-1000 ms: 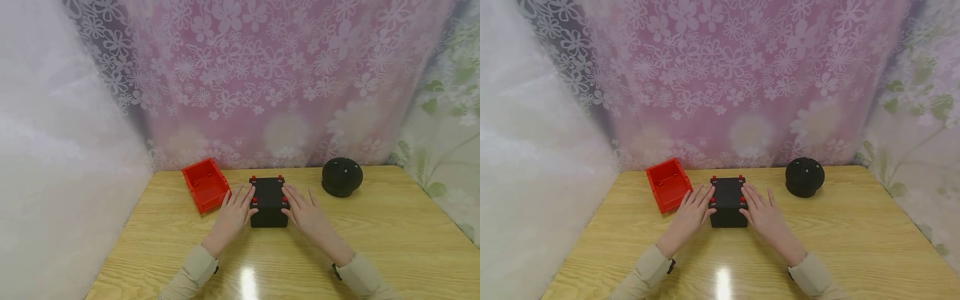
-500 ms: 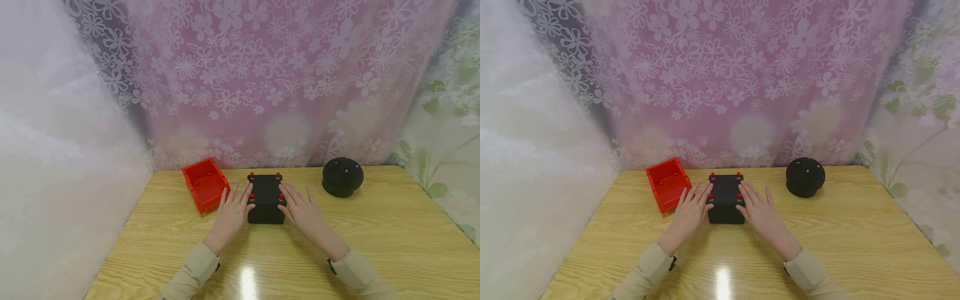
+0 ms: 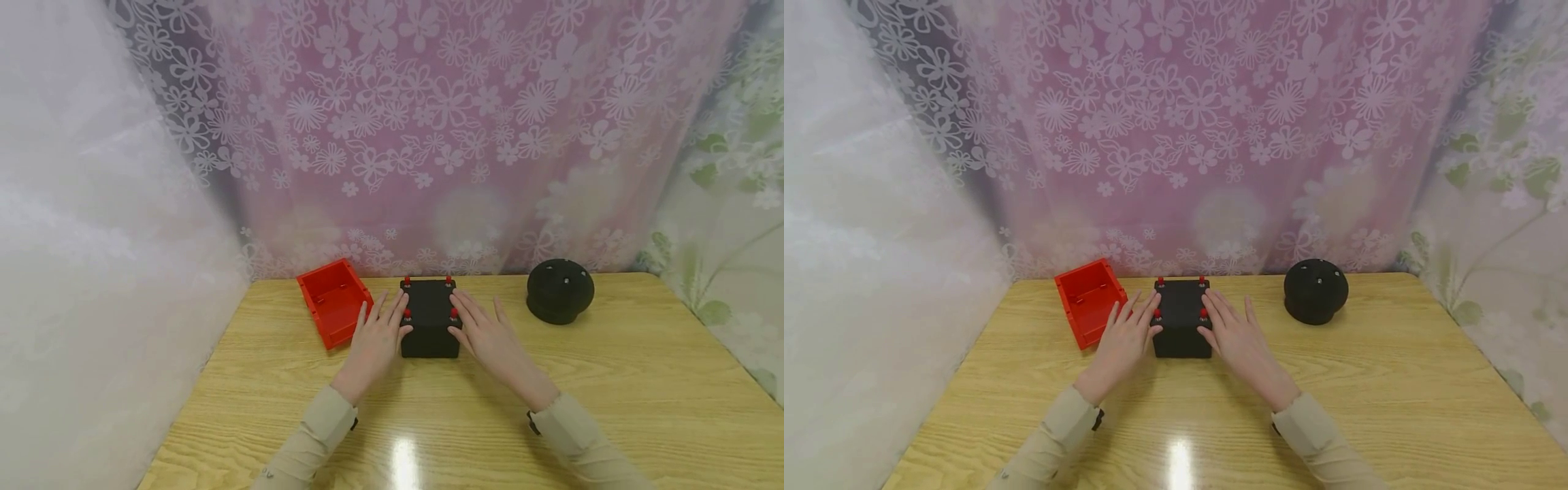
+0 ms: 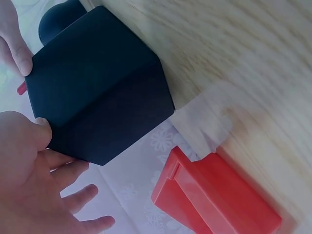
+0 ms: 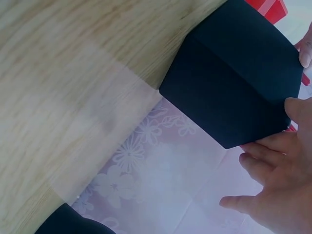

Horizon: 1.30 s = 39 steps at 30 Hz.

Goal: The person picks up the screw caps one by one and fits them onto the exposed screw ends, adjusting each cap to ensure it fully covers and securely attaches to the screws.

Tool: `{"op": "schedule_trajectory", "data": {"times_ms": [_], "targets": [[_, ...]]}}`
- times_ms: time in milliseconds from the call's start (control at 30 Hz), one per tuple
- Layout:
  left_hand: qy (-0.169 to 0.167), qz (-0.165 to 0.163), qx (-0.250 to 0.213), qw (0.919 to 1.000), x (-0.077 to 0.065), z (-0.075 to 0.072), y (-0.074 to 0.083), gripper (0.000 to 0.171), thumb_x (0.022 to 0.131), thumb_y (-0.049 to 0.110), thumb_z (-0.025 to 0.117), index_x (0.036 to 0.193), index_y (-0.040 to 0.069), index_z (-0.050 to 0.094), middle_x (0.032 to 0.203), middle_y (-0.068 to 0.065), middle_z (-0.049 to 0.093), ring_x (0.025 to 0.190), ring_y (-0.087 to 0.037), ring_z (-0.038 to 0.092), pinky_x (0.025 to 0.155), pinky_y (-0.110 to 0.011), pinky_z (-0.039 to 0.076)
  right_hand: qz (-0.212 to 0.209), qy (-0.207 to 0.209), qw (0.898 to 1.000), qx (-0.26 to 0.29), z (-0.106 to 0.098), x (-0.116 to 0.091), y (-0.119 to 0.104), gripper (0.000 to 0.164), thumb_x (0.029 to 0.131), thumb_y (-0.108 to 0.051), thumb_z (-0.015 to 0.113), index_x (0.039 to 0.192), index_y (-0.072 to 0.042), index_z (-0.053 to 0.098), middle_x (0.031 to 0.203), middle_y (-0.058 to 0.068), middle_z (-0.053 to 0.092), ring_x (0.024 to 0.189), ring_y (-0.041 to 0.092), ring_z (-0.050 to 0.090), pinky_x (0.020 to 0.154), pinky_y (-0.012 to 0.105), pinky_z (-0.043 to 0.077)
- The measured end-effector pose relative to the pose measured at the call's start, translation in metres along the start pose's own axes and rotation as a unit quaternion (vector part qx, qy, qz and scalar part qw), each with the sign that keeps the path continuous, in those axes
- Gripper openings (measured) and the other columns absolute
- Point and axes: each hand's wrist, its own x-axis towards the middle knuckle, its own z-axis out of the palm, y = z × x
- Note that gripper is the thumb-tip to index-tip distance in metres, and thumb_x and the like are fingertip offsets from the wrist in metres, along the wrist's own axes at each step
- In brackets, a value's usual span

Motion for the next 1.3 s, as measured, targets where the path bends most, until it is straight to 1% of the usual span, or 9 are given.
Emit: {"op": "schedule_trajectory", "data": {"times_ms": [67, 167, 267, 333, 433, 633, 800, 1100, 1300], "targets": [[0.0, 0.0, 0.0, 1.0, 0.001, 0.001, -0.001, 0.063, 0.106, 0.04, 0.048, 0.16, 0.011, 0.033, 0.164, -0.005, 0.032, 0.151, -0.033, 0.028, 0.119, -0.06, 0.026, 0.0, -0.002, 1.0, 0.002, 0.001, 0.001, 0.001, 0.077, 0.107, -0.056, 0.019, 0.145, 0.002, 0.051, 0.147, 0.021, 0.054, 0.132, 0.033, 0.056, 0.109, 0.069, 0.035], [0.0, 0.002, -0.002, 1.0, 0.004, 0.001, -0.003, 0.062, 0.106, 0.041, 0.048, 0.159, 0.012, 0.033, 0.164, -0.005, 0.033, 0.151, -0.033, 0.029, 0.119, -0.06, 0.026, 0.007, -0.015, 1.0, 0.014, 0.003, 0.003, 0.001, 0.064, 0.106, -0.048, 0.044, 0.147, 0.002, 0.05, 0.148, 0.021, 0.052, 0.133, 0.033, 0.054, 0.11, 0.069, 0.033], [-0.003, 0.001, -0.014, 0.9999, 0.007, 0.001, -0.004, 0.063, 0.106, 0.04, 0.047, 0.16, 0.011, 0.032, 0.164, -0.005, 0.032, 0.152, -0.033, 0.028, 0.119, -0.061, 0.025, 0.018, -0.032, 0.999, 0.018, 0.004, 0.004, 0.003, 0.065, 0.097, -0.035, 0.066, 0.148, 0.002, 0.048, 0.15, 0.02, 0.051, 0.133, 0.033, 0.054, 0.112, 0.068, 0.03], [-0.005, 0.002, -0.02, 0.9998, 0.009, 0.002, -0.005, 0.062, 0.106, 0.039, 0.047, 0.16, 0.011, 0.032, 0.164, -0.005, 0.031, 0.151, -0.033, 0.029, 0.119, -0.061, 0.025, 0.024, -0.036, 0.999, 0.016, 0.006, 0.006, 0.004, 0.068, 0.093, -0.031, 0.072, 0.147, 0.002, 0.049, 0.15, 0.02, 0.051, 0.132, 0.034, 0.056, 0.113, 0.068, 0.029], [-0.005, 0.002, -0.026, 0.9996, 0.013, 0.003, -0.007, 0.062, 0.106, 0.037, 0.049, 0.16, 0.01, 0.032, 0.165, -0.006, 0.031, 0.151, -0.034, 0.03, 0.119, -0.061, 0.025, 0.028, -0.037, 0.999, 0.016, 0.008, 0.01, 0.006, 0.067, 0.093, -0.03, 0.073, 0.147, 0.002, 0.049, 0.149, 0.02, 0.051, 0.131, 0.034, 0.057, 0.112, 0.069, 0.029], [-0.015, -0.007, -0.036, 0.9992, 0.022, 0.006, -0.016, 0.062, 0.107, 0.038, 0.045, 0.161, 0.012, 0.029, 0.165, -0.005, 0.029, 0.151, -0.032, 0.03, 0.119, -0.061, 0.024, 0.034, -0.057, 0.998, 0.021, 0.012, 0.018, 0.01, 0.065, 0.101, -0.04, 0.059, 0.151, 0.0, 0.046, 0.153, 0.019, 0.047, 0.135, 0.033, 0.053, 0.114, 0.067, 0.027], [-0.018, -0.01, -0.042, 0.9989, 0.027, 0.007, -0.02, 0.061, 0.108, 0.037, 0.045, 0.161, 0.012, 0.028, 0.166, -0.005, 0.028, 0.152, -0.032, 0.028, 0.119, -0.061, 0.024, 0.027, -0.043, 0.999, 0.019, 0.02, 0.025, 0.014, 0.066, 0.095, -0.032, 0.071, 0.148, 0.001, 0.049, 0.149, 0.021, 0.05, 0.127, 0.034, 0.059, 0.112, 0.068, 0.03], [-0.034, -0.018, -0.054, 0.9978, 0.038, 0.012, -0.026, 0.062, 0.108, 0.036, 0.046, 0.162, 0.014, 0.025, 0.168, -0.004, 0.024, 0.154, -0.029, 0.023, 0.121, -0.061, 0.019, 0.039, -0.068, 0.996, 0.041, 0.024, 0.031, 0.022, 0.066, 0.097, -0.029, 0.069, 0.15, 0.001, 0.045, 0.152, 0.021, 0.047, 0.139, 0.033, 0.049, 0.115, 0.068, 0.026], [-0.033, -0.019, -0.05, 0.998, 0.044, 0.014, -0.028, 0.062, 0.108, 0.037, 0.045, 0.162, 0.014, 0.025, 0.167, -0.004, 0.025, 0.153, -0.031, 0.025, 0.119, -0.062, 0.023, 0.043, -0.078, 0.995, 0.044, 0.029, 0.035, 0.028, 0.067, 0.097, -0.03, 0.068, 0.152, 0.0, 0.043, 0.155, 0.02, 0.045, 0.14, 0.032, 0.048, 0.116, 0.069, 0.022]]}}
